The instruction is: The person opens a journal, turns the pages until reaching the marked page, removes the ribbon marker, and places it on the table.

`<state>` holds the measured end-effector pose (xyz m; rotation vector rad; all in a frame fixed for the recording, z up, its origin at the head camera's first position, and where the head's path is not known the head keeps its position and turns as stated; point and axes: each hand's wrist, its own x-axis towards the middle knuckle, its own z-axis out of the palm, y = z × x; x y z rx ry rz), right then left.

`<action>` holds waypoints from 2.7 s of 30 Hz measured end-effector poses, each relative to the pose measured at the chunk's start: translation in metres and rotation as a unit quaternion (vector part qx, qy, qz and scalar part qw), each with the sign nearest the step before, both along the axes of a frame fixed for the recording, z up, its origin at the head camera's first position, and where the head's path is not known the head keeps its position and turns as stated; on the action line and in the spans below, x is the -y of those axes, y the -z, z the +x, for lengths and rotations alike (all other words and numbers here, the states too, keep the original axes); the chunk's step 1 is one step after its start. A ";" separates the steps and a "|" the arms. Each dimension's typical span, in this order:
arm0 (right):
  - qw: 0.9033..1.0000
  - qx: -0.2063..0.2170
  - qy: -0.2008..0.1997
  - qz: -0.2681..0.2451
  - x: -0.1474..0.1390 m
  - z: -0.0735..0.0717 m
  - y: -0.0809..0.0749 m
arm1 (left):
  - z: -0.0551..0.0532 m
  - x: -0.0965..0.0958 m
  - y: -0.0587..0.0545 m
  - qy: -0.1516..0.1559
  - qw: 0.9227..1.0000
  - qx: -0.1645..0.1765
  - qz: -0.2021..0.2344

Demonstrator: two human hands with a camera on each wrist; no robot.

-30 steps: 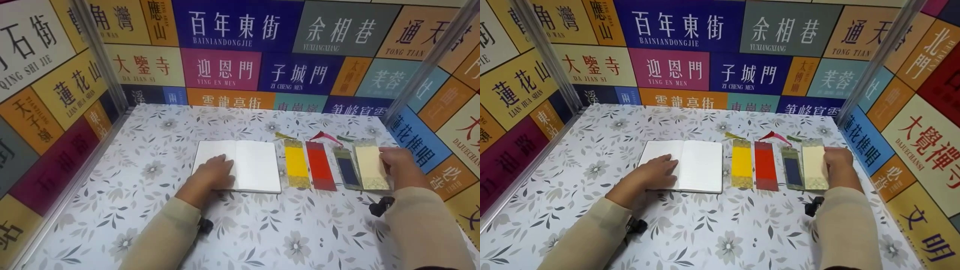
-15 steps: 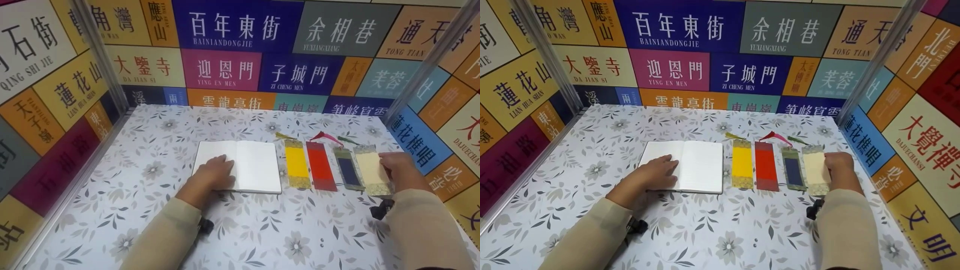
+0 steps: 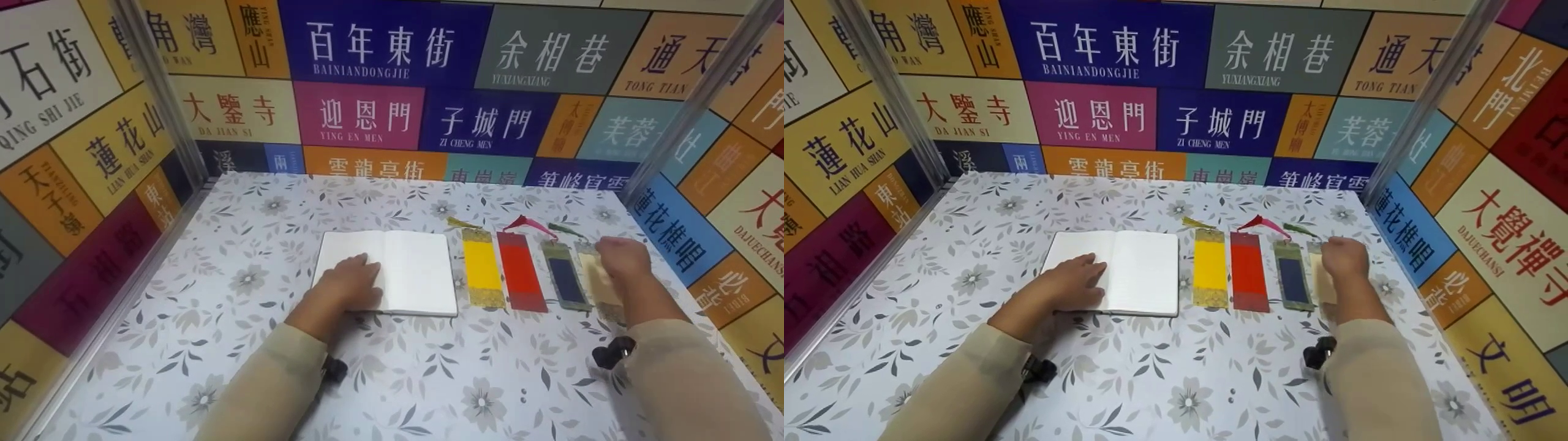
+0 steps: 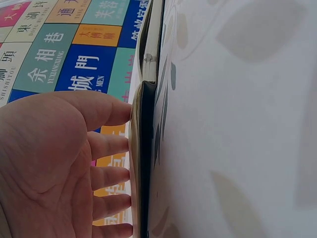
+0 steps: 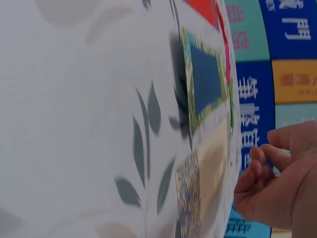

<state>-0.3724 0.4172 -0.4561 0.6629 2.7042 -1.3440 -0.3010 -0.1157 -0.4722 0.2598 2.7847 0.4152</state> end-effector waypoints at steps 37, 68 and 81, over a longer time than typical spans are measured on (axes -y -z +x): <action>0.992 0.008 -0.112 -0.055 0.204 0.030 -0.021 | -0.002 -0.001 0.001 0.012 1.000 -0.003 -0.010; 0.921 0.027 -0.377 0.099 0.242 0.057 0.018 | -0.001 0.013 -0.005 -0.027 0.999 -0.002 0.017; 0.915 0.036 -0.384 0.117 0.243 0.057 0.020 | -0.005 0.047 -0.004 -0.086 0.995 0.009 0.042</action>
